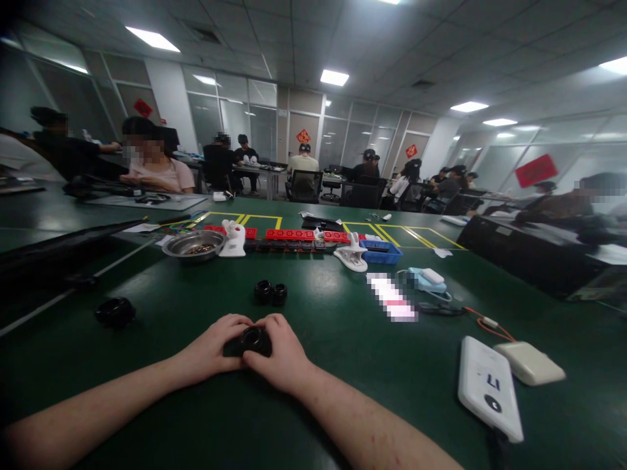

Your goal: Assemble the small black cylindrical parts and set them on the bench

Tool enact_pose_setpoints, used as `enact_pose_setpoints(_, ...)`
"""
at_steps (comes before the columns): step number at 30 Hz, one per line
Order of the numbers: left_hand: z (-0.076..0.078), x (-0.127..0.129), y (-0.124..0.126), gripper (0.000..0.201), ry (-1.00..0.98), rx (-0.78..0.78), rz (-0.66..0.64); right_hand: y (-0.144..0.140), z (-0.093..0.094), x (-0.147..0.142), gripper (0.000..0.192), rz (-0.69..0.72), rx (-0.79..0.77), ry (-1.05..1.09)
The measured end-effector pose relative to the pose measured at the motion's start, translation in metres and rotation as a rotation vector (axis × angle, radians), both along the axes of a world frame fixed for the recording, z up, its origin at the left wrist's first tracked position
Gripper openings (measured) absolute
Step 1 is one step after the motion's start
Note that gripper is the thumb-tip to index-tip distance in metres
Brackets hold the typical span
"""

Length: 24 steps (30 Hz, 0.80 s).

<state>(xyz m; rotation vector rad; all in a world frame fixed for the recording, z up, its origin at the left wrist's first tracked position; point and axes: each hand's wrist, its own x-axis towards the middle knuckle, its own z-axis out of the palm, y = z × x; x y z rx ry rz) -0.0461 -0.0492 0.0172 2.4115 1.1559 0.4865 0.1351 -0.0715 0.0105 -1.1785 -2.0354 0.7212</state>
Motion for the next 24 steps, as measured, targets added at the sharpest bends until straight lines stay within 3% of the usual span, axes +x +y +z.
enact_pose_setpoints(2, -0.0016, -0.0012, 0.0009, 0.036, 0.001, -0.008, -0.007, -0.0006, -0.0001, 0.0003, 0.047, 0.033, -0.013, 0.024)
enact_pose_setpoints(5, -0.0040, -0.0020, 0.0017, 0.036, 0.001, 0.000, -0.006, -0.0019, -0.0018, -0.0013, 0.059, -0.060, -0.063, 0.022)
enact_pose_setpoints(7, -0.0043, -0.0012, 0.0014, 0.036, -0.001, 0.007, 0.003, -0.0019, -0.0026, -0.0022, 0.049, -0.101, -0.048, -0.005)
enact_pose_setpoints(10, -0.0036, 0.0004, 0.0006, 0.035, 0.000, 0.021, 0.002, -0.0006, -0.0027, -0.0008, 0.034, -0.013, 0.005, -0.022)
enact_pose_setpoints(12, -0.0042, 0.0006, 0.0011, 0.034, 0.000, 0.031, -0.006, 0.0001, -0.0033, 0.0007, 0.045, 0.037, -0.017, 0.003)
enact_pose_setpoints(15, -0.0070, -0.0005, 0.0030, 0.035, 0.004, 0.032, -0.010, -0.0001, -0.0056, 0.0003, 0.065, -0.028, -0.081, 0.041)
enact_pose_setpoints(18, -0.0075, -0.0011, 0.0032, 0.037, 0.004, 0.023, -0.004, -0.0003, -0.0057, -0.0019, 0.053, -0.095, -0.080, 0.015)
enact_pose_setpoints(21, -0.0048, -0.0009, 0.0013, 0.035, -0.008, 0.025, -0.012, 0.0008, -0.0016, -0.0013, 0.031, -0.051, -0.007, 0.006)
enact_pose_setpoints(24, -0.0043, -0.0010, 0.0008, 0.036, -0.009, 0.018, -0.015, 0.0008, 0.0011, 0.0012, 0.037, 0.070, 0.021, 0.032)
